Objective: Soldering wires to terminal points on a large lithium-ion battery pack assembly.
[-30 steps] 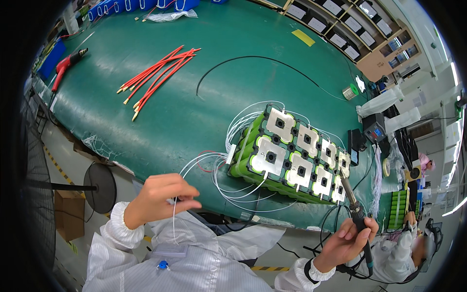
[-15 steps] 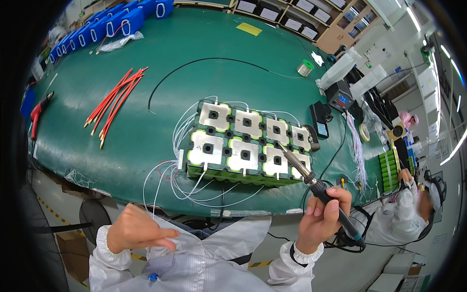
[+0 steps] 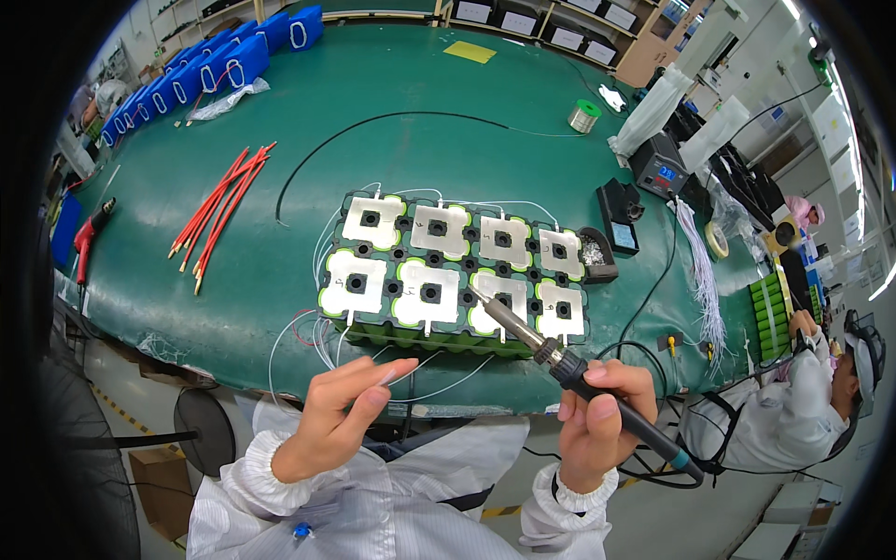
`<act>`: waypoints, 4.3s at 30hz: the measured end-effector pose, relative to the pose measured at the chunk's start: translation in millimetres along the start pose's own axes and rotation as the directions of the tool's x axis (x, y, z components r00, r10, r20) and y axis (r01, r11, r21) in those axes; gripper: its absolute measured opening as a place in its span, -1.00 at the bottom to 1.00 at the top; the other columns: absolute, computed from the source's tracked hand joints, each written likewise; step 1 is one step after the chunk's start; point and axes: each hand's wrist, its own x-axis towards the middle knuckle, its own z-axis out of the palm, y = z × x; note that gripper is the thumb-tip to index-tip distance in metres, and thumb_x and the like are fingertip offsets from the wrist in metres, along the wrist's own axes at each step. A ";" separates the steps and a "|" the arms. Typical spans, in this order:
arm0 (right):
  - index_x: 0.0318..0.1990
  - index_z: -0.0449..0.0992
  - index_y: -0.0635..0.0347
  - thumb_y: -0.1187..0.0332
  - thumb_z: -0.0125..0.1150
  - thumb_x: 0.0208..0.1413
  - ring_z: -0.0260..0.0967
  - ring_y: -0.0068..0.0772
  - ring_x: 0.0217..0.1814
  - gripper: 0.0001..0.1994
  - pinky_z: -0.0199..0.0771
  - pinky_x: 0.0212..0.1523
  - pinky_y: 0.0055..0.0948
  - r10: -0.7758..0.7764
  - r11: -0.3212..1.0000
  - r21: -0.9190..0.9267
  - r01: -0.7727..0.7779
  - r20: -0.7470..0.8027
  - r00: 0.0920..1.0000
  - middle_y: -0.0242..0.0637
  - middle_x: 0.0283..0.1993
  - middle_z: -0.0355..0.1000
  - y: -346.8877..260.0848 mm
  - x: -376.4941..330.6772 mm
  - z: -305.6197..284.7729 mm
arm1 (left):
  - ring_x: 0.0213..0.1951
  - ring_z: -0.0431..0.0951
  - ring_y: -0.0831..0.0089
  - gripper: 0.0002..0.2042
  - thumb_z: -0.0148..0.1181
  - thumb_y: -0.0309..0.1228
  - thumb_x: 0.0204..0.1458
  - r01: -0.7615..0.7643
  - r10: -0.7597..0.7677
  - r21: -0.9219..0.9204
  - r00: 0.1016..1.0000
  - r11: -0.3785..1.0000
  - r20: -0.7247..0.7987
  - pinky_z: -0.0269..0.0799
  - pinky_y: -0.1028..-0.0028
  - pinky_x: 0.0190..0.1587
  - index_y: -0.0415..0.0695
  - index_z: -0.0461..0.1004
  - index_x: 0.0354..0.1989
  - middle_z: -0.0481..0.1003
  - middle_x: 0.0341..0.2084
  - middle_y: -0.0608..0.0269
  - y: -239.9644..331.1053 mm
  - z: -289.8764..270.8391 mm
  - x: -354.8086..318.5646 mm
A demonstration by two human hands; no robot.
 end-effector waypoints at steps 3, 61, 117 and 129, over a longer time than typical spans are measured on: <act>-0.32 0.33 0.35 0.20 0.14 0.09 -0.01 -0.68 -0.67 -0.68 0.09 -0.69 -0.64 0.012 1.000 -0.025 -0.012 -0.022 1.000 -0.37 -0.56 0.16 1.7 1.4 -2.3 | -0.73 0.28 0.64 -0.76 0.14 -0.50 0.08 -0.013 0.013 -0.011 1.000 1.000 0.005 0.14 0.59 -0.68 -0.28 0.51 -0.08 0.43 -0.70 0.28 -8.7 6.6 -1.8; -0.47 0.44 0.34 0.35 0.20 -0.07 0.22 -0.49 -0.67 -0.81 0.16 -0.64 -0.54 -0.074 0.989 -0.098 0.106 0.286 0.955 -0.26 -0.67 0.33 11.0 22.9 1.7 | -0.31 0.37 0.55 -0.81 0.16 -0.42 0.08 0.202 -0.271 -0.225 0.901 0.953 -0.339 0.27 0.57 -0.25 -0.29 0.59 -0.46 0.40 -0.40 0.25 -5.4 52.7 12.0; -0.45 0.34 0.30 0.19 0.19 0.02 0.08 -0.57 -0.70 -0.69 0.04 -0.69 -0.60 -0.096 0.991 -0.082 0.108 0.135 0.986 -0.36 -0.69 0.18 6.1 25.0 0.1 | -0.30 0.39 0.53 -0.85 0.16 -0.48 0.06 0.172 -0.241 -0.218 0.906 0.961 -0.347 0.31 0.56 -0.24 -0.29 0.59 -0.45 0.41 -0.39 0.22 -10.2 54.4 11.0; -0.41 0.31 0.29 0.14 0.16 0.05 0.04 -0.61 -0.69 -0.66 -0.03 -0.68 -0.61 -0.098 0.988 -0.112 0.106 0.077 0.992 -0.35 -0.68 0.16 12.3 26.0 -10.1 | -0.38 0.39 0.37 -0.95 0.32 -0.52 -0.17 0.097 -0.025 0.173 0.925 0.980 -0.379 0.29 0.45 -0.35 -0.18 0.60 -0.50 0.46 -0.53 0.28 -14.2 48.3 14.0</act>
